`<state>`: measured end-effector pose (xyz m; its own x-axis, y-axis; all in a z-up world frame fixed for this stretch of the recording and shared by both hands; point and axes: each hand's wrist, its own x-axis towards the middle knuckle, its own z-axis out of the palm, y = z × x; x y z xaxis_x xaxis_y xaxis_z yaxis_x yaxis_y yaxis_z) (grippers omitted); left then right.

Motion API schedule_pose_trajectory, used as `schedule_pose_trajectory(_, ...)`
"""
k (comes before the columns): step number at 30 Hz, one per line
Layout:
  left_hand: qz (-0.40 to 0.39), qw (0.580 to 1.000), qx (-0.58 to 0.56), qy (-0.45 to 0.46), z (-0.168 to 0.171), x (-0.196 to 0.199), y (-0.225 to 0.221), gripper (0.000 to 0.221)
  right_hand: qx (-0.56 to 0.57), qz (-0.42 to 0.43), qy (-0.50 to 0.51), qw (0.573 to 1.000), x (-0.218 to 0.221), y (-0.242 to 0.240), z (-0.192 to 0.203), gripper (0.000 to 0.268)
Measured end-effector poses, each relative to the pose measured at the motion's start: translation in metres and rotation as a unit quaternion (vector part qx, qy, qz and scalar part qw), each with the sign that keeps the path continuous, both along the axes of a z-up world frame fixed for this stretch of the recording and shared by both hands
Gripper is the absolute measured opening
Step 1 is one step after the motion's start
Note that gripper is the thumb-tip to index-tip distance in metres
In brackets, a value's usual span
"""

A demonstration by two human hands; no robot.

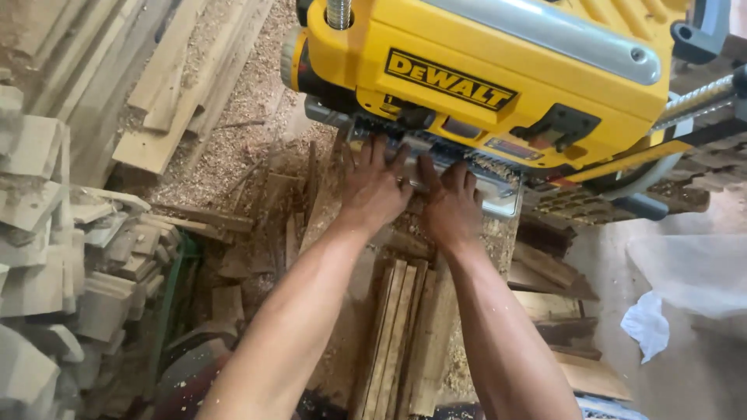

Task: Feeding thin wooden strips through a portable thickness planer to smooth the surfaces and achieve uniform thickness.

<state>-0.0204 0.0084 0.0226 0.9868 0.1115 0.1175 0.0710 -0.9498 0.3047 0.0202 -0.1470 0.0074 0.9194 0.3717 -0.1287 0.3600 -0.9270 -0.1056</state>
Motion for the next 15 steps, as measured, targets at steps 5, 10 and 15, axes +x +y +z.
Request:
schedule_pose_trajectory(5, 0.008, 1.0, 0.028, 0.01, 0.006, 0.011, 0.002, 0.067, -0.04, -0.002, -0.024, 0.999, 0.012, 0.007, -0.006, 0.067)
schedule_pose_trajectory(10, 0.04, 0.998, 0.049, 0.008, -0.035, 0.037, -0.005, 0.066, -0.083, -0.018, -0.017, 0.996, 0.034, 0.006, -0.043, 0.094)
schedule_pose_trajectory(15, 0.029, 0.989, 0.005, 0.148, -0.017, 0.04, -0.002, 0.082, -0.1, -0.001, -0.017, 0.995, 0.026, 0.002, -0.025, 0.089)
